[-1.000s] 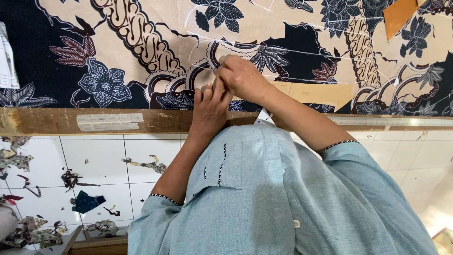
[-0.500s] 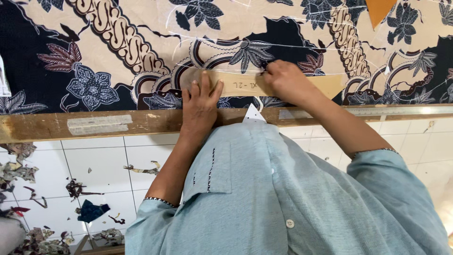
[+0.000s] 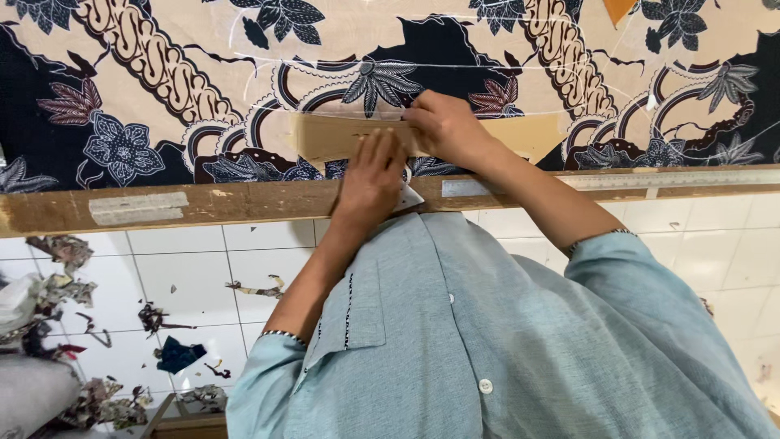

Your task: The person places a cardboard pattern on a large piece of patterned fabric laid out on a table. They use a white triangular tool and a white marking tool to trace or mark the fabric along the pattern's edges. The person adjusts the pattern and tool positions multiple times to complete the marking.

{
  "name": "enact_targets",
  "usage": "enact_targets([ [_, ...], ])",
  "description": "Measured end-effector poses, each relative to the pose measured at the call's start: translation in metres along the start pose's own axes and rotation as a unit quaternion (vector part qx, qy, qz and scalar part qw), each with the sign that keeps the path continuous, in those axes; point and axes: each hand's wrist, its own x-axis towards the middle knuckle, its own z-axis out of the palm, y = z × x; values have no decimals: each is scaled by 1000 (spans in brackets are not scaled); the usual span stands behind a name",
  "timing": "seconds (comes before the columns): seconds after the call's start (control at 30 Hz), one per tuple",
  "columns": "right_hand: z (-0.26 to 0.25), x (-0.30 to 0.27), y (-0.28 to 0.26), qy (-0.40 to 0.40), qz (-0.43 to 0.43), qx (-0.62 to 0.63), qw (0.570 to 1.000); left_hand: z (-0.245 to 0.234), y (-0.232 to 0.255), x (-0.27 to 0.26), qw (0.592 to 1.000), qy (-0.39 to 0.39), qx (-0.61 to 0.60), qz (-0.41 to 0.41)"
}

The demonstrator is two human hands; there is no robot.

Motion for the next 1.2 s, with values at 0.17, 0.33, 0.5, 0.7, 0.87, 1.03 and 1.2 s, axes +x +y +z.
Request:
enact_targets([
  [0.17, 12, 10, 10, -13, -45, 5, 999, 17, 22, 12, 1000, 8, 20, 7],
  [0.33, 14, 13, 13, -1, -93, 11, 996, 20, 29, 14, 999, -11, 44, -9],
  [0.5, 9, 21, 9, -44, -113, 3, 993, 26, 31, 13, 997, -38, 69, -26],
  [0.7, -14, -1, 24, -109, -104, -12, 988, 34, 28, 12, 993, -45, 106, -24],
  [0.87, -57, -55, 57, -149, -77, -97, 981, 30, 31, 14, 992, -31, 120, -15],
  [1.03, -104, -110, 88, -111, -87, -163, 977, 21, 40, 19, 989, -44, 139, -25],
  [1.2, -133, -131, 98, -46, -9, -112, 993, 23, 57, 25, 990, -41, 108, -79],
])
